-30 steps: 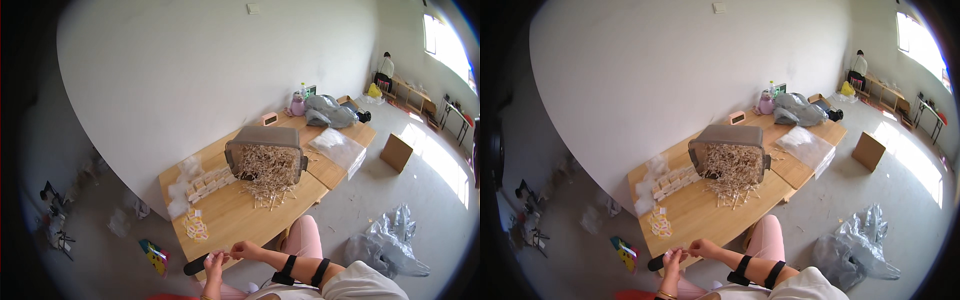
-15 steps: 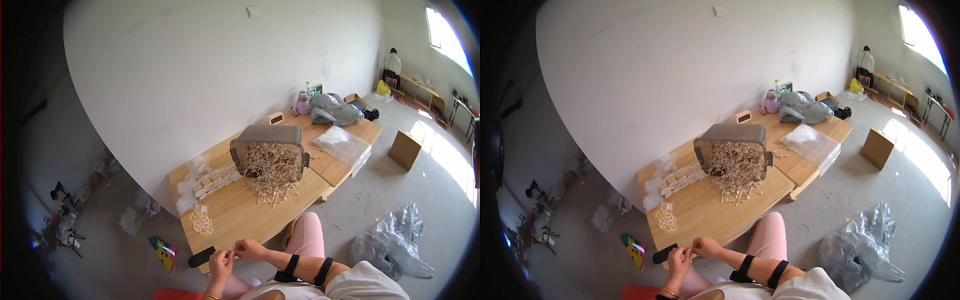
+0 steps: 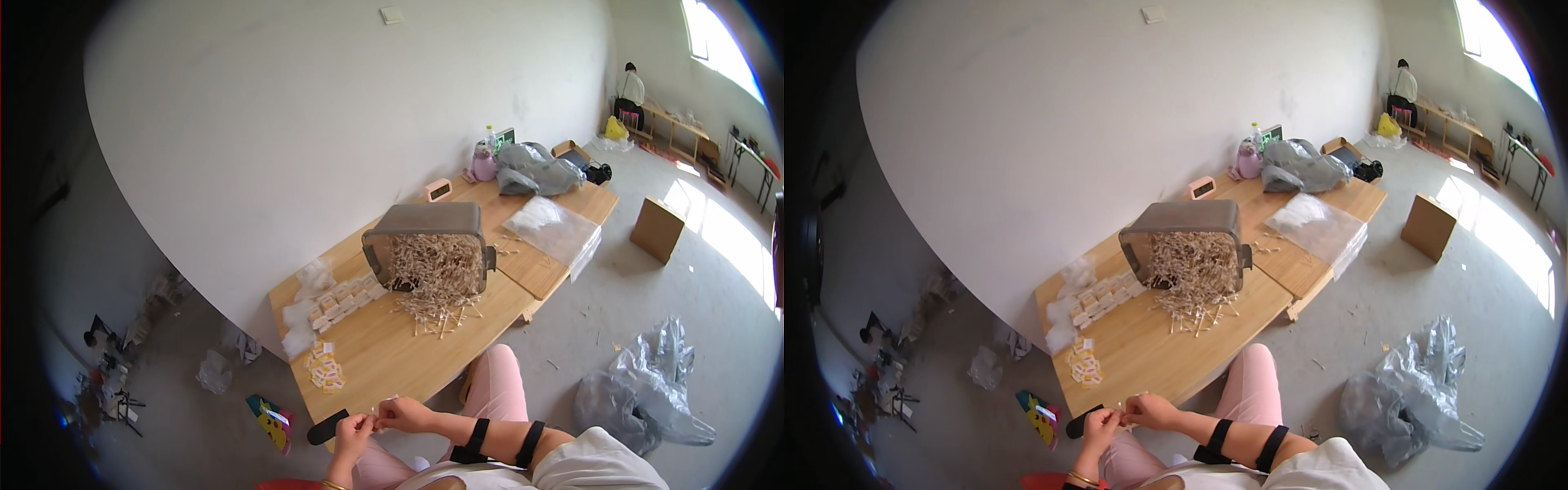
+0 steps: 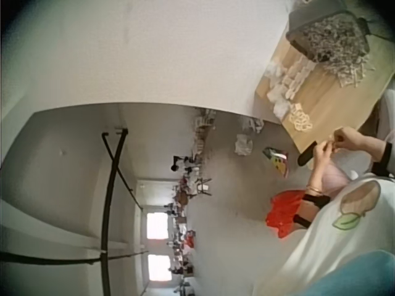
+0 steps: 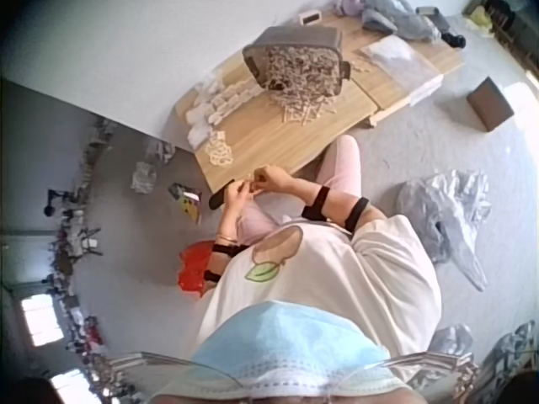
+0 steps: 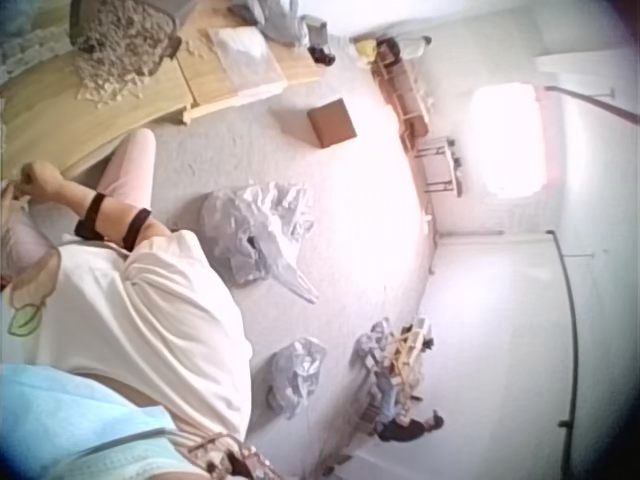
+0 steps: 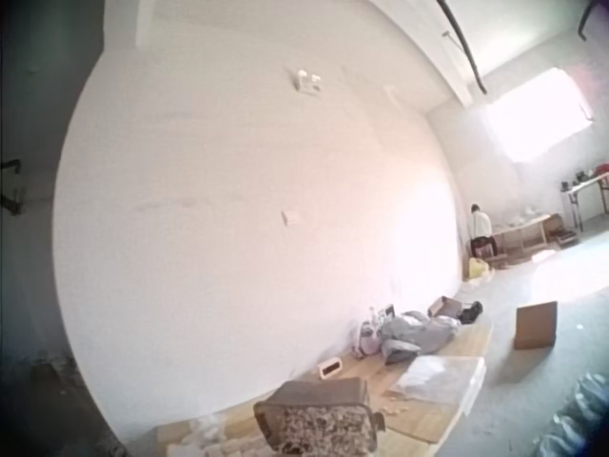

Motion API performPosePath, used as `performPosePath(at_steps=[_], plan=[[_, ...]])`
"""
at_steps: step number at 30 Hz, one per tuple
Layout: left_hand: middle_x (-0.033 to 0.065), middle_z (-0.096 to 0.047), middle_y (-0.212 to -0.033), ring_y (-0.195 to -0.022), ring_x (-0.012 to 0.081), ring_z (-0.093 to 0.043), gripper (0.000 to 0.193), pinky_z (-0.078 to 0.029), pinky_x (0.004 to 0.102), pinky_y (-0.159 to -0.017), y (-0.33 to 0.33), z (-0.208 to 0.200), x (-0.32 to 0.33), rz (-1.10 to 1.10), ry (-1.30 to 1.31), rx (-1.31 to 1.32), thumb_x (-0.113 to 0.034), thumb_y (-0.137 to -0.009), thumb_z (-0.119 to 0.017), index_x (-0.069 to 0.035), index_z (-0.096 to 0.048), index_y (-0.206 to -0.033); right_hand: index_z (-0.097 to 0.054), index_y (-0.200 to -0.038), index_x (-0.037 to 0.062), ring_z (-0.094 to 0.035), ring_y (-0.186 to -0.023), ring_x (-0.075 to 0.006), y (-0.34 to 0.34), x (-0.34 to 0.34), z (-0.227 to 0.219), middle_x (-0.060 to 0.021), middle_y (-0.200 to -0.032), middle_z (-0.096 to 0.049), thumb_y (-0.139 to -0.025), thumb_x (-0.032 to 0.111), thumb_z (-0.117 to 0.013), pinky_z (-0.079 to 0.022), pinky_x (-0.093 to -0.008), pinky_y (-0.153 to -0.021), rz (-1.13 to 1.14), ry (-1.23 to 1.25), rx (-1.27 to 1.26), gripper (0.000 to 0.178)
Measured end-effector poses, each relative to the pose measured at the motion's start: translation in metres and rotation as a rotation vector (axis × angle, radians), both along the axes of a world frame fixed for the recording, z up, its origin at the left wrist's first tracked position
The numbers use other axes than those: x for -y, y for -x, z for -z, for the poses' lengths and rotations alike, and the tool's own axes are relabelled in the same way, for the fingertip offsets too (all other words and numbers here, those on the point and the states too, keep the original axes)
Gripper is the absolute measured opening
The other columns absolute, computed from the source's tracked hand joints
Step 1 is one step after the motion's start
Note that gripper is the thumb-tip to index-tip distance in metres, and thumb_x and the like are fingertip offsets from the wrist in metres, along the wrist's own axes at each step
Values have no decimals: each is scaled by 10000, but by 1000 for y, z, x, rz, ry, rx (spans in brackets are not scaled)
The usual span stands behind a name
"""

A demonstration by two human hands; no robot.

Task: Arranging cotton swabs and sealing them in small plastic bags using an impulse sealer.

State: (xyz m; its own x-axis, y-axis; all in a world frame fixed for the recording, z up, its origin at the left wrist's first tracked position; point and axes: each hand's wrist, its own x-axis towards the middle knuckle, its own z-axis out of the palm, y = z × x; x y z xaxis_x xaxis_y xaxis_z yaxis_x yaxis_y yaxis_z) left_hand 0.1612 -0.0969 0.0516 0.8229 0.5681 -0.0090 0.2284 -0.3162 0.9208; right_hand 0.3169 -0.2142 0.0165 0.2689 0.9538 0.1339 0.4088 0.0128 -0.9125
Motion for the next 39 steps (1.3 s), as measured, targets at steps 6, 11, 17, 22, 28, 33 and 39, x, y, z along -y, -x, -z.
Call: performPosePath(at_steps=[6, 11, 17, 22, 28, 33, 39], plan=[[93, -687, -699, -648, 225, -693, 170, -549, 308, -648, -4, -17, -8, 6, -488, -207, -179, -848, -740, -10, -717, -848, -641, -871, 44, -656, -673, -303, -18, 3, -3, -136, -754, -684, -878, 293, -713, -498, -400, -617, 115, 17, 103, 259], [119, -694, -1027, -905, 287, -677, 490, -542, 383, -783, -25, -45, 15, 52, -733, -35, -253, -751, -836, -75, -657, -1171, -629, -863, 45, -645, -659, -280, -29, 6, -7, -125, -750, -674, -889, 279, -710, -488, -395, -607, 104, -10, 95, 249], [86, -615, -1095, -1027, 286, -601, 1080, -464, 441, -919, -38, -32, 18, 353, -906, 39, -304, -611, -937, -97, -344, -1490, -644, -871, 32, -582, -677, -148, -34, 13, -4, -44, -720, -634, -911, 258, -708, -466, -327, -622, -151, -15, -258, 238], [67, -581, -989, -954, 267, -591, 1017, -465, 419, -875, -45, -35, 20, 334, -774, -80, -326, -619, -931, -98, -395, -1453, -642, -882, 26, -538, -677, -126, -44, 26, -2, -31, -702, -597, -904, 236, -706, -445, -314, -623, -180, 4, -373, 221], [51, -576, -990, -939, 263, -594, 718, -468, 415, -854, -48, -29, 14, 365, -814, -97, -431, -621, -913, -81, -603, -1165, -621, -861, 26, -519, -674, -132, -50, 30, 6, -28, -693, -571, -904, 204, -698, -436, -326, -620, -153, 2, -282, 198], [59, -592, -1026, -980, 277, -609, 691, -473, 417, -870, -50, -18, 13, 347, -800, -43, -457, -604, -916, -65, -618, -1089, -598, -831, 22, -509, -667, -129, -51, 34, 8, -29, -688, -567, -900, 190, -701, -437, -326, -620, -139, 20, -282, 209], [80, -612, -1028, -975, 301, -620, 638, -492, 415, -861, -52, -19, 19, 337, -759, 37, -368, -580, -941, -66, -618, -1039, -629, -854, 24, -509, -666, -123, -54, 38, 14, -36, -696, -586, -903, 201, -709, -437, -316, -610, -120, 43, -273, 201]])
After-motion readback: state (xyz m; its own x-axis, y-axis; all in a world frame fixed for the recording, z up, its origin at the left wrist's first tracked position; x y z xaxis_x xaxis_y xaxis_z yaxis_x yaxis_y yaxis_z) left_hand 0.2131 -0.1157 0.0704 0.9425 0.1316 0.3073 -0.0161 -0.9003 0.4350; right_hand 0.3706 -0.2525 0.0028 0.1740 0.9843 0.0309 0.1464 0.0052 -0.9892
